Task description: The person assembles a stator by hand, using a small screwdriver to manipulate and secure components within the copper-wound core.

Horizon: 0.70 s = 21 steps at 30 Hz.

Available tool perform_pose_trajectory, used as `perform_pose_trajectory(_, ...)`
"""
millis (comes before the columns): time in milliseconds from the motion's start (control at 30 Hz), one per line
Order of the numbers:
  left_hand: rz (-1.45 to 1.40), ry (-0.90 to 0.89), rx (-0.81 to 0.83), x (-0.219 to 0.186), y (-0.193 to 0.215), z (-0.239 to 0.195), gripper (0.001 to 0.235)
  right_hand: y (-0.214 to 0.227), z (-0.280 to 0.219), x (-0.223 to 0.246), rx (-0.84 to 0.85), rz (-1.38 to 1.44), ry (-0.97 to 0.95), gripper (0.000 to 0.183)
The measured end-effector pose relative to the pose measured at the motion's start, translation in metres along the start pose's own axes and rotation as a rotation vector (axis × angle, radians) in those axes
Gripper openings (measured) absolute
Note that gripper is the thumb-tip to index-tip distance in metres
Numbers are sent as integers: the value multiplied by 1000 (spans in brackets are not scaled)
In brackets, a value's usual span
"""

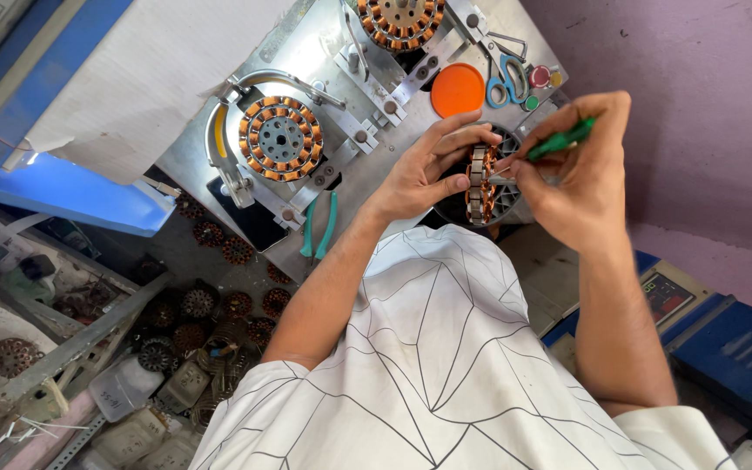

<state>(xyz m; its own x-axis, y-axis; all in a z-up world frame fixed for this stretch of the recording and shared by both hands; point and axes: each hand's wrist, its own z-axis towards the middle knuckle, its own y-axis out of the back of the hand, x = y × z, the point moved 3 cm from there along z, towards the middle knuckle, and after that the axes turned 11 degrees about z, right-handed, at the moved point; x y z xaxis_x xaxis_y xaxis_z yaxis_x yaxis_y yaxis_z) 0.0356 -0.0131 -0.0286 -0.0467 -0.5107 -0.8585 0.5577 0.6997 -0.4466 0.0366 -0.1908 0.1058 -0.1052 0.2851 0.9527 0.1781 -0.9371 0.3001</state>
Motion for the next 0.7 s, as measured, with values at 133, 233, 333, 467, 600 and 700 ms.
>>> perform_pose_trajectory(133,-5,-34,10,0,-2,-1,68,-2,17,10,144,-86,4,52)
perform_pose_trajectory(233,-4,-49,-3,-1,-1,-1,62,-11,3,17,102,-100,53,50)
perform_pose_trajectory(333,-27,-73,-32,-4,1,-2,50,-27,-19,23,94,-253,377,48)
perform_pose_trajectory(467,-32,-105,-140,-3,0,-6,30,-20,-38,15,-76,-47,358,52)
perform_pose_trajectory(600,136,-89,-312,-1,-5,-11,10,3,-43,13,-245,57,269,51)
perform_pose_trajectory(700,247,-91,-363,-7,-1,-16,5,13,-39,-2,-290,188,33,33)
